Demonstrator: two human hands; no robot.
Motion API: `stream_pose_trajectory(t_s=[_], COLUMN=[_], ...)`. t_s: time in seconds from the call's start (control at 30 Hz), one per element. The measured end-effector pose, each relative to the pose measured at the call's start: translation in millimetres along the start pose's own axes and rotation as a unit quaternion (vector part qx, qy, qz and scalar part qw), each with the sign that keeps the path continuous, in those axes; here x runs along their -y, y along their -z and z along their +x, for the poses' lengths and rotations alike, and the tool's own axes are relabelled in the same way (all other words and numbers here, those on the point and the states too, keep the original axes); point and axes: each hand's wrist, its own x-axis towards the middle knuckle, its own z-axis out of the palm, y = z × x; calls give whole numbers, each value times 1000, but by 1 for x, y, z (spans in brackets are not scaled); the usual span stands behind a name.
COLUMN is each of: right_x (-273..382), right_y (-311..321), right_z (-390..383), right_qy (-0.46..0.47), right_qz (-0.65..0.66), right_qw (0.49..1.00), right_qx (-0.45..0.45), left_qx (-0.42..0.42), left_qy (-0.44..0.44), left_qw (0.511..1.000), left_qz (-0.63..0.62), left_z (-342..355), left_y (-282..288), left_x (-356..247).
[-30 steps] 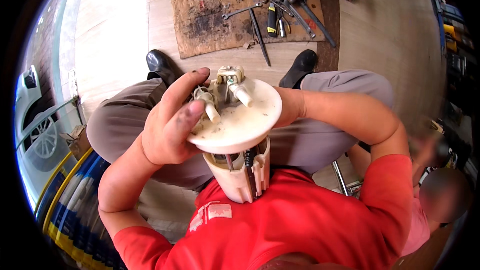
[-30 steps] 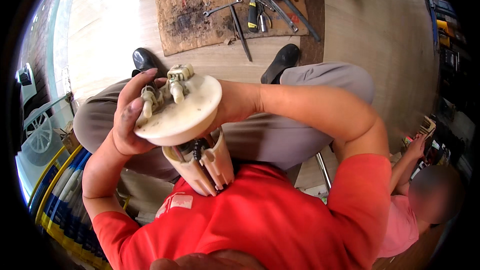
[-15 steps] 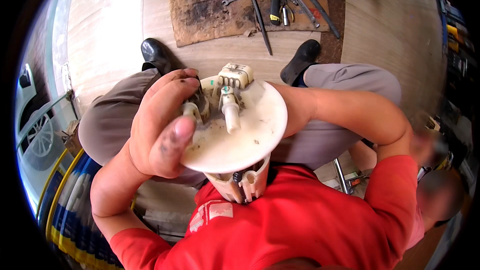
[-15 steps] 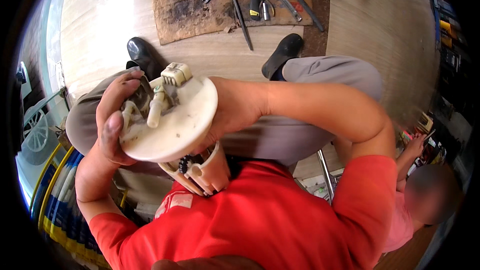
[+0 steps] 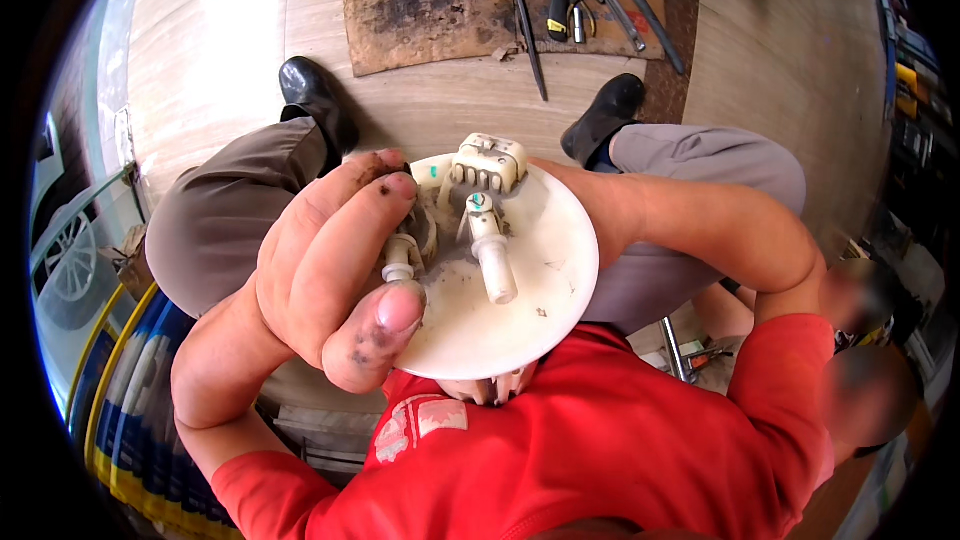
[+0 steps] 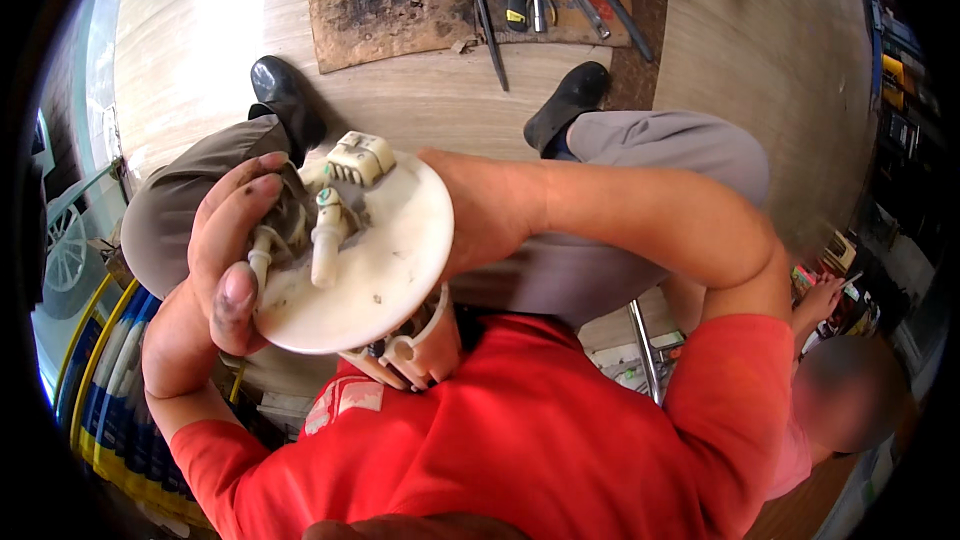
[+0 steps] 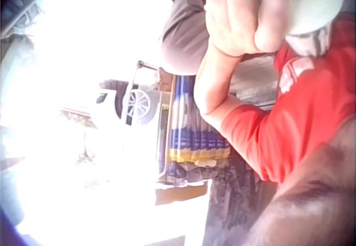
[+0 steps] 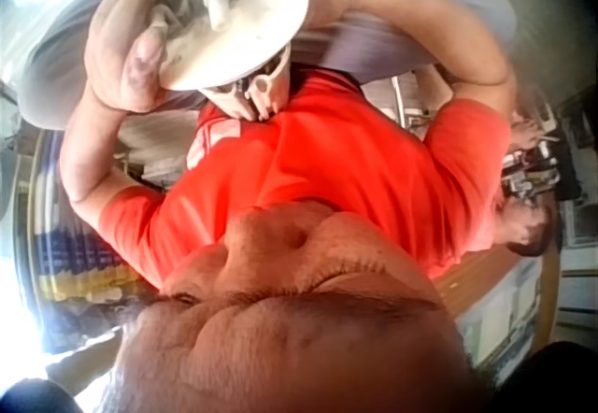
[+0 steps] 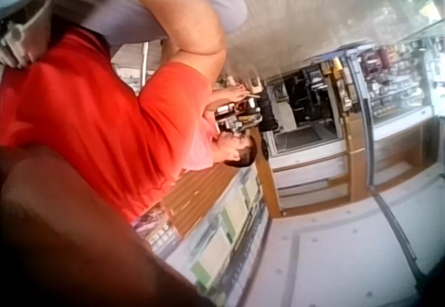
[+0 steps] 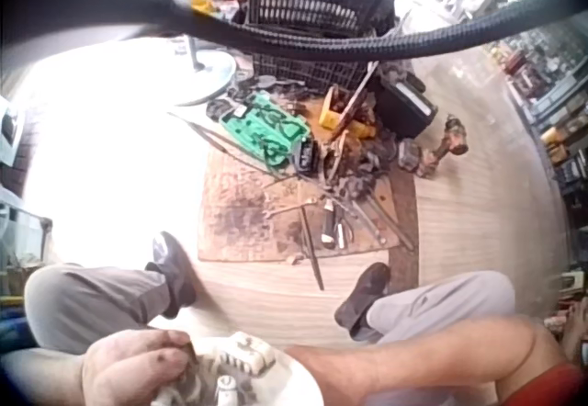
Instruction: The person disassembles a fuel pump assembly by prying the housing apart and removing components with a screwdriver.
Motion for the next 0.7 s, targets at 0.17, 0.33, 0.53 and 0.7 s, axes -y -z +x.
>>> stream_pose_trajectory(t_s=[0.17,0.33,0.53,0.7], right_x=[-2,11,28,26], right_y=[-4,1,20,36], right_z=[1,-4,-7,-8], right_qy=[13,-33,0,1], right_qz=[-26,-79,-211,-250], right_qw=[999,996,973,961], right_qx=[20,-40,-91,-122], left_qx=[-13,6,-97,-8], left_qy=[23,123,73,421], left_qw=[999,991,992,903], left_qz=[-22,-44,17,-87], left_z=[-2,0,-12,-2], left_y=[0,14,-9,-8], left_x=[-6,1,21,-1])
